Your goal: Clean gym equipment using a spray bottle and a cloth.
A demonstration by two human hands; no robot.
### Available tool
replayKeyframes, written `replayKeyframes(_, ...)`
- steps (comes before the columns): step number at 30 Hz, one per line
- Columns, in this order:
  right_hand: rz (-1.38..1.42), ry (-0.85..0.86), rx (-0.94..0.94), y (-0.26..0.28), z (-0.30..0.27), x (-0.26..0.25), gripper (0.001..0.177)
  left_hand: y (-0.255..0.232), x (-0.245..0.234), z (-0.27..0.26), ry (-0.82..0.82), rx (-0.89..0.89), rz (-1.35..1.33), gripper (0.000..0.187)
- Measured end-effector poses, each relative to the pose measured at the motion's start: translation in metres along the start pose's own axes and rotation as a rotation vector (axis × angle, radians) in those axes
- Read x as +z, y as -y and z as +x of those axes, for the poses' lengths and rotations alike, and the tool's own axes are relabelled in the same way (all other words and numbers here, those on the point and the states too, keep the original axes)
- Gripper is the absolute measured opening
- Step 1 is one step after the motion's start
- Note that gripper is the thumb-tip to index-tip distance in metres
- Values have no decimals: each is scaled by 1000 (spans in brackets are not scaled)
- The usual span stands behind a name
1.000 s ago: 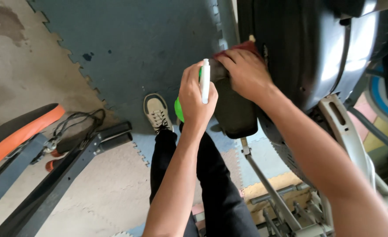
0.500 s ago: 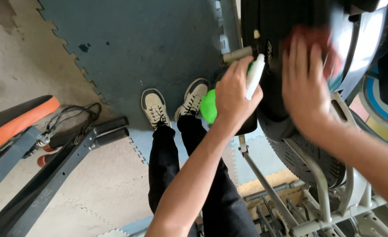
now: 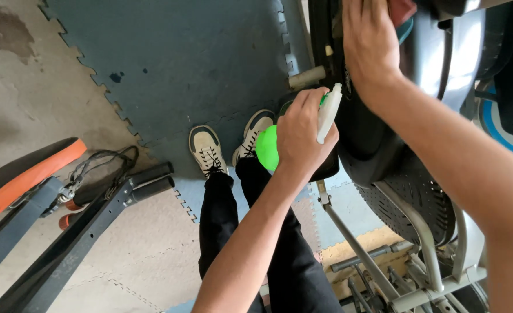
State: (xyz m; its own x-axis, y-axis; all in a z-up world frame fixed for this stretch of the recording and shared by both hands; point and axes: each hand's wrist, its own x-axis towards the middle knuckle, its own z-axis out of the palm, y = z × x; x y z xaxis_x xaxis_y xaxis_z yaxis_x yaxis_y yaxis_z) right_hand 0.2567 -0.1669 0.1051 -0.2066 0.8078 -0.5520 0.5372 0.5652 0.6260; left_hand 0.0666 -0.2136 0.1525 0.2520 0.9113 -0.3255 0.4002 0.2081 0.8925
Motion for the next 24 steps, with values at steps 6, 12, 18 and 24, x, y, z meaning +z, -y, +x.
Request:
replayKeyframes(6,-123,-74,-23,8,-81,-41,63,2,-1,-4,30,19,22,41)
replayKeyframes(12,582,-22,99,45,-123,-40,39,17,-12,-16,63,3,56,37)
replayKeyframes(18,1473,243,404,102,-110,-33,36,73,4,-32,171,-38,163,38)
replayKeyframes(24,1746,317,555,151,-82,0,38,79,12,-32,243,26,178,90)
